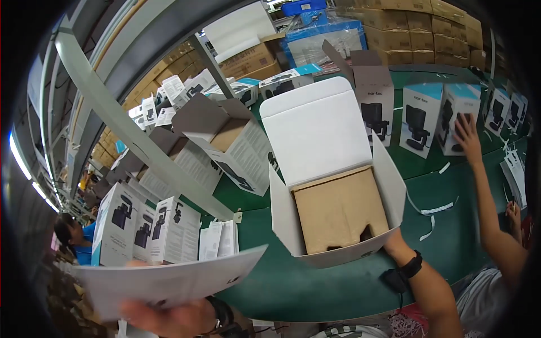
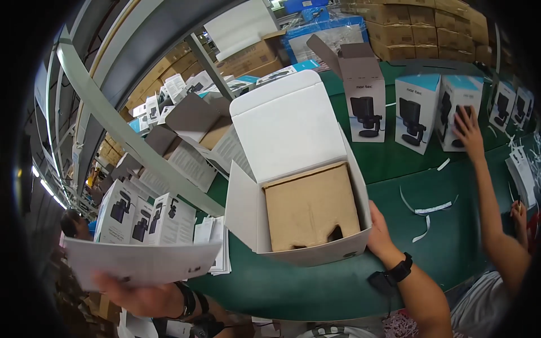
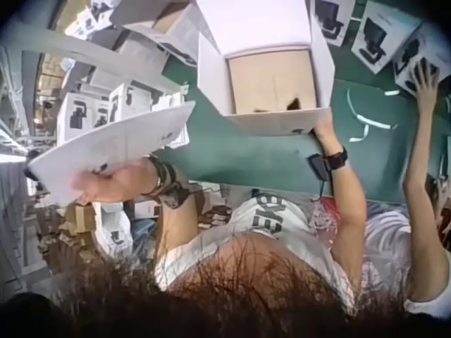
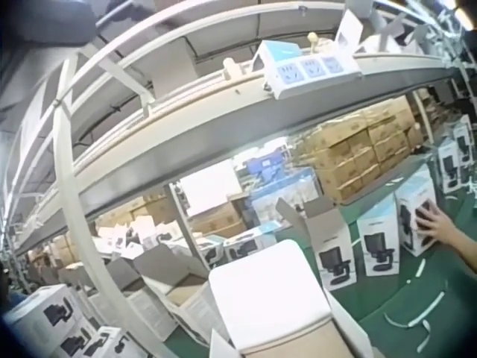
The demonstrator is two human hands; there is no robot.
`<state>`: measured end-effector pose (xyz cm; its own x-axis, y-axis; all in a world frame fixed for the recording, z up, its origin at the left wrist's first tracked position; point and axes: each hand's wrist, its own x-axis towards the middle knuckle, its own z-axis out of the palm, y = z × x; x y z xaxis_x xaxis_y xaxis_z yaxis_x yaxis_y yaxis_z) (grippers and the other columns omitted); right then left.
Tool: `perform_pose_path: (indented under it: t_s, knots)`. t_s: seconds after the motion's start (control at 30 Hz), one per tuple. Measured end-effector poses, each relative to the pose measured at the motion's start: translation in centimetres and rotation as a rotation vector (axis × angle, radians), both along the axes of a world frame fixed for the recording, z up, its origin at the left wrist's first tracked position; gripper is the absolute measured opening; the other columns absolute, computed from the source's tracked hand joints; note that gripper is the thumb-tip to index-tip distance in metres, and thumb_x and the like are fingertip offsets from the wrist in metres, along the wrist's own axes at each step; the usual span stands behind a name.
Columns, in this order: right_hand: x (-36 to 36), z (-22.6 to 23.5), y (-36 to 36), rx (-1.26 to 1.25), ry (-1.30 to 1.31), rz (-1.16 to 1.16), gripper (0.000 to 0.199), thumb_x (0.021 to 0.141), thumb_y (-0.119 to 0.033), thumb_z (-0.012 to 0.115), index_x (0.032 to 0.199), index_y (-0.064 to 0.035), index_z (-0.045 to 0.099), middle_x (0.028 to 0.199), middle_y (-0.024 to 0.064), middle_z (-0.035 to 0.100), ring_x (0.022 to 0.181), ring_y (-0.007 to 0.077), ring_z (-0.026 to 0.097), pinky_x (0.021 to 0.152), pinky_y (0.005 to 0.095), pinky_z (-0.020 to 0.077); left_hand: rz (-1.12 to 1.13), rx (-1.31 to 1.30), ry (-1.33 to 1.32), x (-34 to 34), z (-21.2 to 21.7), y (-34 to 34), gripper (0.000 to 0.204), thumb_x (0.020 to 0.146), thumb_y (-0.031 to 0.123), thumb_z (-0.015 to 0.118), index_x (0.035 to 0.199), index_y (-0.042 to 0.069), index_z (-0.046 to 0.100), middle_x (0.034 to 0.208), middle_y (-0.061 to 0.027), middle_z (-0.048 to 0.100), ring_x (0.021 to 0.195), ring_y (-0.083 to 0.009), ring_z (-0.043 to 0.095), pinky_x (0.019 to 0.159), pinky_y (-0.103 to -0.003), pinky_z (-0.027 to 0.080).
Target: The person places a manual into a white box, folds the inner flaps, and peels adhesive strips to seal the blue lid. They then press the lid down by hand and set the finished box aside on the table.
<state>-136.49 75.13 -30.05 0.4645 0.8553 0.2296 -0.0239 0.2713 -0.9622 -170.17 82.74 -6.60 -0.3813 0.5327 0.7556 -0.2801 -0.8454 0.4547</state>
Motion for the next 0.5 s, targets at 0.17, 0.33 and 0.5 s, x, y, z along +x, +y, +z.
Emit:
perform_pose_path:
  t_s: [0.17, 0.33, 0.5]
  knots:
    - [-0.1, -1.2, 0.2, -0.044, 0.040, -0.035, 0.035, 0.107, -0.017, 0.050, 0.138, -0.0004, 0.051, 0.124, 0.0047, 0.063, 0.114, 0.0104, 0.057, 0.100, 0.0271, 0.0460, -0.659, 0.020, 0.205, 8.9, 5.5, 1.1, 0.064, 0.097, 0.021, 0.052, 0.153, 0.002, 0.029, 0.154, -0.0278, 0.040, 0.134, -0.0376, 0.051, 0.110, -0.054, 0.047]
    - [0.7, -2.8, 0.2, 0.011, 0.077, -0.011, 0.035, 0.109, -0.020, 0.048, 0.138, 0.0001, 0.051, 0.122, 0.0043, 0.063, 0.112, 0.0095, 0.057, 0.099, 0.0259, 0.0462, -0.122, 0.245, 0.652, 12.9, 2.6, 4.7, 0.054, 0.093, 0.011, 0.052, 0.144, -0.001, 0.038, 0.143, -0.0266, 0.047, 0.118, -0.0314, 0.060, 0.106, -0.047, 0.046]
    - [0.5, -1.8, 0.6, -0.022, 0.087, 0.015, 0.034, 0.110, -0.019, 0.047, 0.138, 0.0005, 0.051, 0.124, 0.0048, 0.063, 0.112, 0.0092, 0.057, 0.099, 0.0255, 0.0465, -0.298, 0.022, 0.674, 10.9, 2.7, 2.9, 0.038, 0.089, 0.001, 0.048, 0.127, -0.002, 0.051, 0.128, -0.0214, 0.053, 0.108, -0.0286, 0.060, 0.099, -0.040, 0.046]
